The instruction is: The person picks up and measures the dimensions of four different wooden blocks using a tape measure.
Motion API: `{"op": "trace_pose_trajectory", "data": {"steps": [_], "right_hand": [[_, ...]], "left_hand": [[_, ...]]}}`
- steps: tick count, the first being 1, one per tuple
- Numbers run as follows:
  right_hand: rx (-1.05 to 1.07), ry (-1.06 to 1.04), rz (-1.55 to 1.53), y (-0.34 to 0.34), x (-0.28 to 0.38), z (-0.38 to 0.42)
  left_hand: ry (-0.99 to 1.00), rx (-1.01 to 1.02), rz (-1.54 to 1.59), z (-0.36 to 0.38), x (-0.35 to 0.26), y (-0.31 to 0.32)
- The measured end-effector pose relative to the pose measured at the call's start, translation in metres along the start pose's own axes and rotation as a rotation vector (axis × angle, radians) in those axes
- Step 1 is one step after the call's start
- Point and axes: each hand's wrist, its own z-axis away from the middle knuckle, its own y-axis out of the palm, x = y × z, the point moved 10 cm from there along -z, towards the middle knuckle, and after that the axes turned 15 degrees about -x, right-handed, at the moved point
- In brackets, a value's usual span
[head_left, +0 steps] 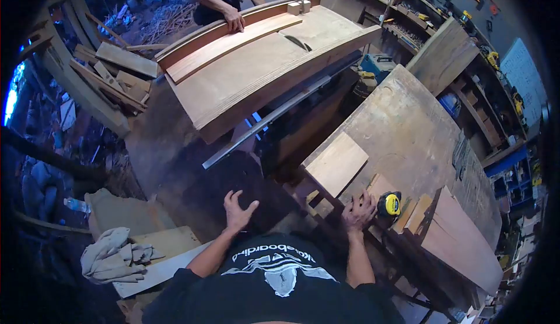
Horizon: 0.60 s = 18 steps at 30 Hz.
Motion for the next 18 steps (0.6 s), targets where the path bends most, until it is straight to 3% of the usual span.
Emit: {"op": "trace_pose_trajectory", "data": {"steps": [2,6,18], "right_hand": [[-0.035,-0.014,-0.001,0.005,-0.002,0.006],[0.09,0.028,0.057,0.016,-0.004,0.006],[0.03,-0.004,0.127,0.006,0.007,0.002]], "left_hand": [[-0.071,0.016,-0.071,0.009,0.056,-0.021],[-0.262,-0.014,-0.162,0.015,0.132,-0.06],[-0.295,-0.024,-0.188,0.015,0.22,-0.08]]}}
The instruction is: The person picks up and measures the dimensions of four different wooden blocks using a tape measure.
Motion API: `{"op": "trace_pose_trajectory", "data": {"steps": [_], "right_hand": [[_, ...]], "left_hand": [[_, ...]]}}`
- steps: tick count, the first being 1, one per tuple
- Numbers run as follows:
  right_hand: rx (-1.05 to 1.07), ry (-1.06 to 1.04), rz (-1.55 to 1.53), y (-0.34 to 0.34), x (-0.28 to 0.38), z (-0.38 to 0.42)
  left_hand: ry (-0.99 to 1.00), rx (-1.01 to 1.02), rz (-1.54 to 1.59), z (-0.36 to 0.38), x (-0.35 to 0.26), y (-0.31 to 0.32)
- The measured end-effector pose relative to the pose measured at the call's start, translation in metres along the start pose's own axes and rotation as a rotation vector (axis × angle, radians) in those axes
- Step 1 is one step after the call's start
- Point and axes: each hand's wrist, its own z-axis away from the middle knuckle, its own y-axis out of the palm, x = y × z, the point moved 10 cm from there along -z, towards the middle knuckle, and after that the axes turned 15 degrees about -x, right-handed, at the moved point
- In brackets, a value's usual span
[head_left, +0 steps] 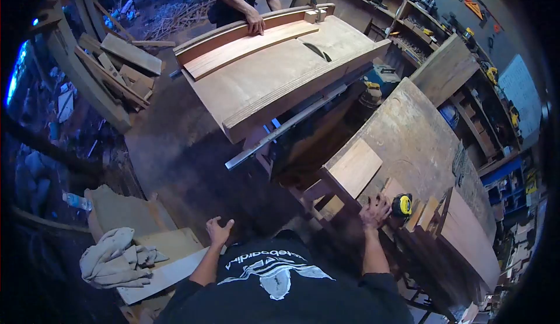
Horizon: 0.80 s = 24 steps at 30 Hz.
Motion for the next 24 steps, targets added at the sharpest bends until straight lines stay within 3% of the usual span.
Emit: {"op": "trace_pose_trajectory", "data": {"steps": [4,6,15,24], "right_hand": [[-0.048,-0.009,0.0,0.003,-0.003,0.005],[-0.014,-0.012,0.021,0.013,-0.009,0.009],[-0.033,-0.011,-0.014,0.008,-0.007,0.008],[-0.041,-0.021,0.017,0.007,-0.006,0.007]], "left_hand": [[-0.05,0.111,-0.017,-0.003,0.017,0.014],[-0.049,0.003,-0.035,0.003,0.017,0.007],[-0.165,0.023,-0.109,0.0,0.054,0.013],[-0.131,0.032,-0.19,0.0,0.075,0.021]]}}
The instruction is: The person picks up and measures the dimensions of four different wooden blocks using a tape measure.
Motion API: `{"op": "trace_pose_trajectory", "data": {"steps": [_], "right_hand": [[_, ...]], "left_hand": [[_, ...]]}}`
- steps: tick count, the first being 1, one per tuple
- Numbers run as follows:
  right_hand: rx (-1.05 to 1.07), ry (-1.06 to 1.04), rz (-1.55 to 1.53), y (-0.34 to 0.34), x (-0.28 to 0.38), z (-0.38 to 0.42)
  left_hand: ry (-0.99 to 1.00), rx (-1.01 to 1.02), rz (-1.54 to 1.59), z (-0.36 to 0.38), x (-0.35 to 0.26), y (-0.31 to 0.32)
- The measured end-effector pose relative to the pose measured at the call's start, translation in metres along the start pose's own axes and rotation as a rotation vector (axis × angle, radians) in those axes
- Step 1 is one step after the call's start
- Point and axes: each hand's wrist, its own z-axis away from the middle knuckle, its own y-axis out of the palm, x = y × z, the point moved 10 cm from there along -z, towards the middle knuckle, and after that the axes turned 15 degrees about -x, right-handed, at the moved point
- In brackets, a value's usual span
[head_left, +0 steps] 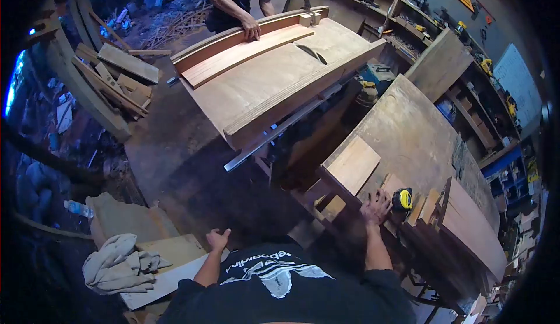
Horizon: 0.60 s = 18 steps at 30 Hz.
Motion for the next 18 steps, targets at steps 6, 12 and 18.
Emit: {"op": "trace_pose_trajectory", "data": {"steps": [6,12,18], "right_hand": [[-0.008,0.02,0.004,0.006,-0.004,0.005],[-0.009,0.014,-0.024,-0.003,0.001,-0.001],[-0.038,0.001,-0.036,-0.006,0.002,-0.002]], "left_hand": [[-0.073,0.029,-0.003,0.008,-0.004,-0.004],[-0.058,0.033,-0.005,0.004,-0.005,-0.001],[-0.065,0.048,-0.024,0.009,-0.014,-0.005]]}}
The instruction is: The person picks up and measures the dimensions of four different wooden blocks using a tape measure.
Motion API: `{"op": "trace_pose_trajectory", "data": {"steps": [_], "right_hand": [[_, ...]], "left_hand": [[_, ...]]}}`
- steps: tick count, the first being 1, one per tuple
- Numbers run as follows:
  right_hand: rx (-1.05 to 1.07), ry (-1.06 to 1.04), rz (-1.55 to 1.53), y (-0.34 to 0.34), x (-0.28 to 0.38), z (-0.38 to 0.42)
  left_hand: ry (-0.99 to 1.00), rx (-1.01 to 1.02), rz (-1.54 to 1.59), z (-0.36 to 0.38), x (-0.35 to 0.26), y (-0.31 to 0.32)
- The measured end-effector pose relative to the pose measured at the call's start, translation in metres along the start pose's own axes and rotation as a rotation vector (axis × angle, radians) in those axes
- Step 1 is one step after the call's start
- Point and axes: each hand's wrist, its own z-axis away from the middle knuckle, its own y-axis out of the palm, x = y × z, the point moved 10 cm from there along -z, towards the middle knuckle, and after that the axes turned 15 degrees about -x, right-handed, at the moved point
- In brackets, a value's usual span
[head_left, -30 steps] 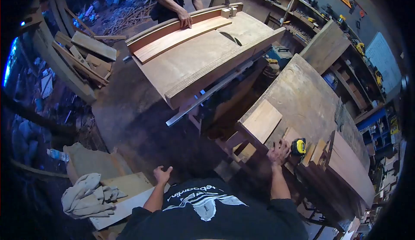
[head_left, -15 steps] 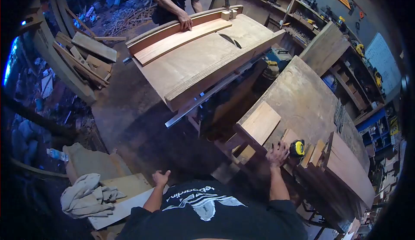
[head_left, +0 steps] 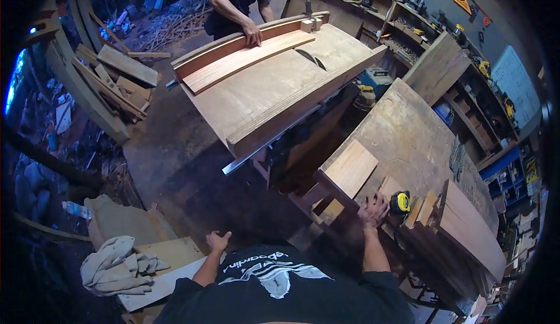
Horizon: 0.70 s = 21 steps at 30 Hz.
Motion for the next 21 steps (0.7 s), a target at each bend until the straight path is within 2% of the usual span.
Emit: {"op": "trace_pose_trajectory", "data": {"steps": [10,12,16,19,21], "right_hand": [[0.032,0.024,0.023,0.006,-0.003,0.005],[0.029,0.037,0.012,0.006,-0.003,0.005],[0.058,0.019,0.013,0.005,-0.003,0.004],[0.066,0.03,-0.014,0.0,0.0,0.0],[0.003,0.058,-0.054,-0.008,0.0,-0.005]], "left_hand": [[0.048,0.006,-0.015,-0.003,0.006,0.009],[0.052,0.07,-0.003,-0.006,0.013,0.022],[0.073,0.075,-0.069,0.0,0.015,0.018],[0.061,0.189,-0.094,-0.003,0.034,0.037],[0.055,0.187,-0.112,-0.001,0.04,0.036]]}}
